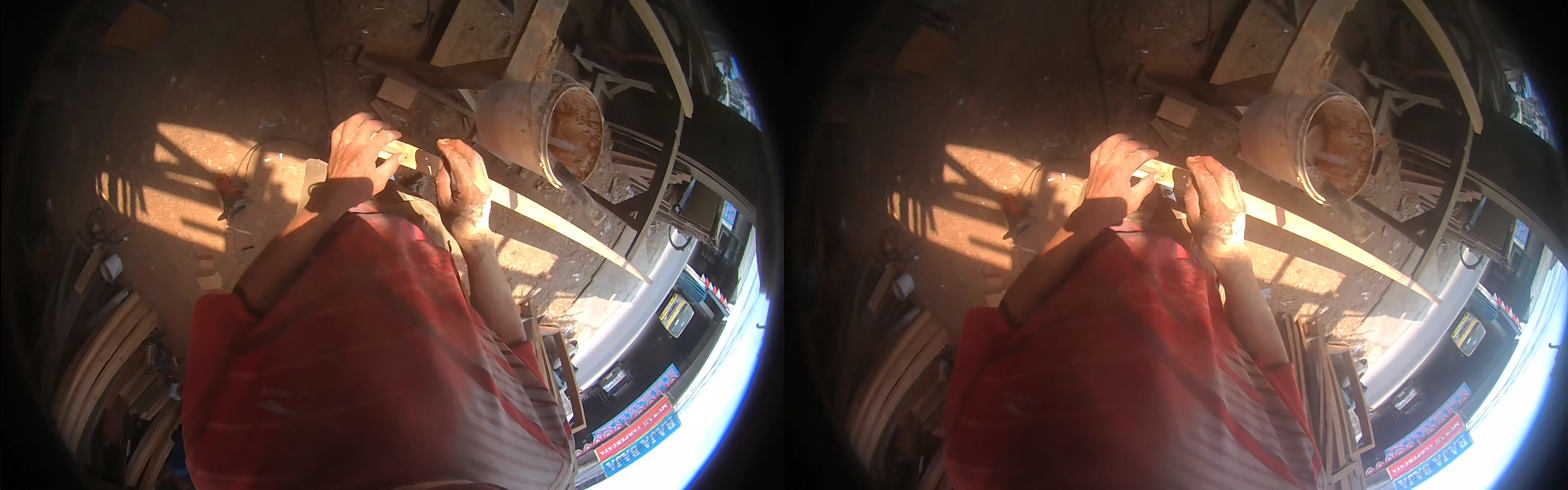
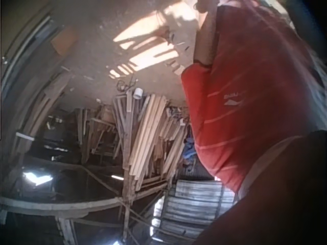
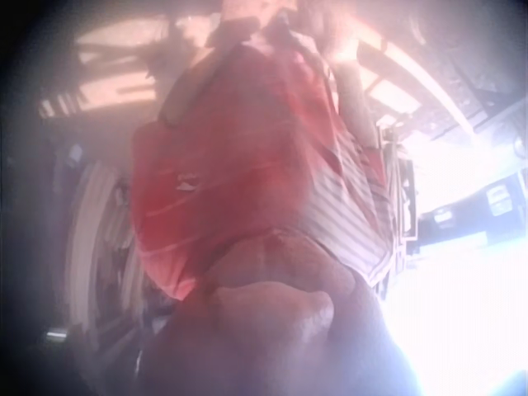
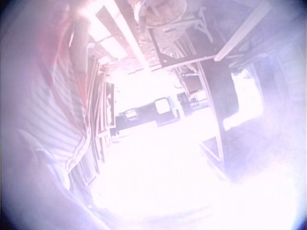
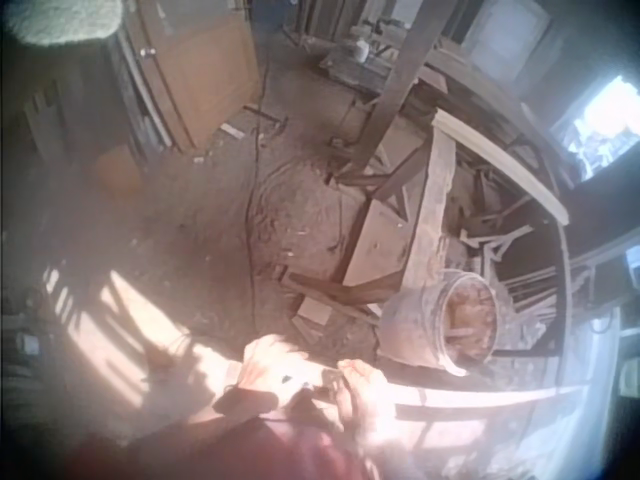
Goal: The person takes food from a plastic bag, carries a bucket of putty, and applies the putty onto the wooden door frame by hand.
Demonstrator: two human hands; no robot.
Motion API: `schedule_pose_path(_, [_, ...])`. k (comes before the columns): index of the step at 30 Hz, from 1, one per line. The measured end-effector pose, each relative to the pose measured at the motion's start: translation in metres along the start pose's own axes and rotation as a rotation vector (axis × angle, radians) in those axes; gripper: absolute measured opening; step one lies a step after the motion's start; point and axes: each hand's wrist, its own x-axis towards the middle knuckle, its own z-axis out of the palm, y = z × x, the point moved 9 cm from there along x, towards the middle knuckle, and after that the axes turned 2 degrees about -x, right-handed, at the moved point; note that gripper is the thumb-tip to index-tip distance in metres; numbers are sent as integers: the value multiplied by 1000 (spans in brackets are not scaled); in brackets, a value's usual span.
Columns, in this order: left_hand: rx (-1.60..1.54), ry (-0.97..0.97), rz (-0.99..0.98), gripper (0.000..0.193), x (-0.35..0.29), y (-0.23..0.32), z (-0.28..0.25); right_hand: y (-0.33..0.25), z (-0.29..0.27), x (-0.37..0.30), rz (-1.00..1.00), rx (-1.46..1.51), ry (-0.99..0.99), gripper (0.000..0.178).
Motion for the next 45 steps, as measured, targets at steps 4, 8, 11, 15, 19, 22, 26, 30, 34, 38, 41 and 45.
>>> schedule_pose_path(4, [-3,64,-95,34,-3,-4,0,0,-107,44,44,-94,417,32])
schedule_pose_path(8, [137,63,-86,30,-7,-3,0,68,-115,95,-106,-727,-101,30])
schedule_pose_path(11, [71,29,-84,27,-2,0,-3,98,-98,98,-138,-804,-385,30])
schedule_pose_path(15, [-89,51,-77,19,2,-9,0,108,-86,104,-72,-767,-484,31])
schedule_pose_path(19, [-87,81,-47,18,2,-11,2,115,-73,113,-43,-747,-526,31])
schedule_pose_path(22, [-79,73,-57,20,3,-9,-5,118,-68,114,-32,-739,-544,32])
schedule_pose_path(26, [-87,7,-97,21,3,-9,-4,122,-60,114,-32,-746,-568,32])
schedule_pose_path(30, [-142,-17,-90,22,-1,-13,0,128,-56,114,-35,-769,-577,33])
schedule_pose_path(34, [-148,-41,-86,23,4,-17,8,138,-61,110,-24,-775,-565,34])
schedule_pose_path(38, [-183,-7,-193,26,-4,-28,2,124,-55,120,-89,-802,-571,34])
schedule_pose_path(41, [-178,-15,-211,29,2,-28,1,129,-59,119,-79,-796,-550,35])
schedule_pose_path(45, [-201,36,-263,27,3,-31,2,139,-68,130,-27,-783,-528,36])
